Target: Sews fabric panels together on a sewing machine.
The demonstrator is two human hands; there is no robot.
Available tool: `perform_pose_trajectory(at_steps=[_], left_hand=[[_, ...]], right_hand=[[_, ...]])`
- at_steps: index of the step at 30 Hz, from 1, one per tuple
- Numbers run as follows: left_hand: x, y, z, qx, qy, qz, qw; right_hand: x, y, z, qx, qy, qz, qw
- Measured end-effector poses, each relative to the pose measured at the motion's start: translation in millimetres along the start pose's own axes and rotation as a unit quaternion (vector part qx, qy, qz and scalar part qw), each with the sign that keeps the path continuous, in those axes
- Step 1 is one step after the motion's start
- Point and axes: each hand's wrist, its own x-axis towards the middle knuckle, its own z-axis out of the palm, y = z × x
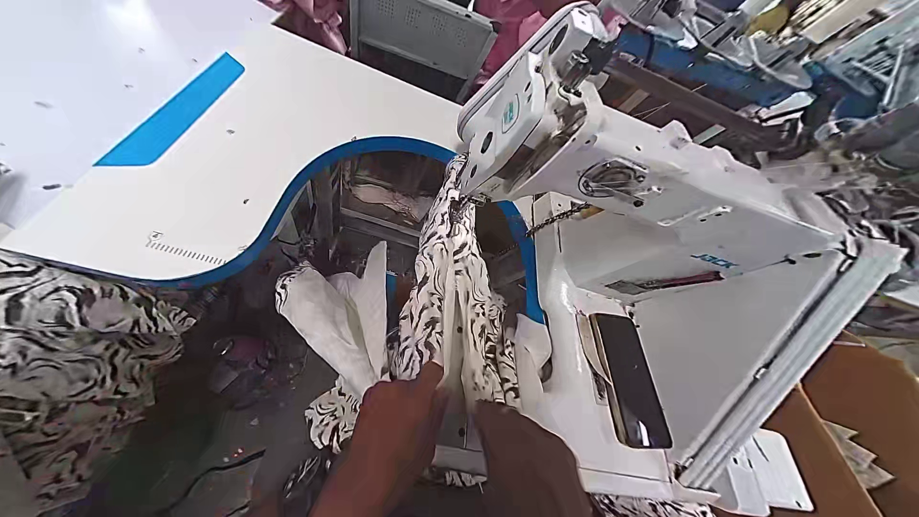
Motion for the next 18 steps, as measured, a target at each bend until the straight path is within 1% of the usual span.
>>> perform_pose_trajectory(at_steps=[1, 3, 5, 7, 10, 13, 14, 16, 18], left_hand=[[-3.5, 1.9, 3.0, -0.004, 0.012, 0.004, 1.0], [-4.3, 2.0, 4.7, 0.008, 0.033, 0.028, 0.999], [4.3, -3.7, 9.3, 0.034, 0.088, 0.055, 0.994], [14.2, -14.1, 12.8, 0.014, 0.114, 0.072, 0.991], [26.6, -18.8, 12.0, -0.01, 0.097, 0.078, 0.992], [35.5, -14.5, 1.2, -0.021, 0.037, 0.06, 0.997], [38.4, -14.9, -1.4, -0.024, 0.029, 0.063, 0.997], [41.8, -18.5, 1.6, -0.023, 0.039, 0.072, 0.996], [48.2, -22.7, 6.1, -0.038, 0.053, 0.064, 0.996]], right_hand=[[1.2, -3.1, -10.5, -0.032, 0.012, 0.014, 0.999], [8.2, -18.1, -20.4, -0.081, 0.029, -0.012, 0.996], [21.0, -26.2, -7.8, -0.107, 0.045, -0.038, 0.992], [32.2, -22.3, -2.7, -0.102, 0.047, -0.027, 0.993], [44.4, -20.8, -3.7, -0.079, 0.034, -0.003, 0.996], [57.7, -17.8, -7.7, -0.055, 0.019, 0.015, 0.998], [62.6, -16.5, -6.2, -0.049, 0.017, 0.016, 0.999], [70.3, -14.4, -1.6, -0.04, 0.012, 0.019, 0.999], [79.2, -10.0, 1.7, -0.048, 0.011, 0.017, 0.999]])
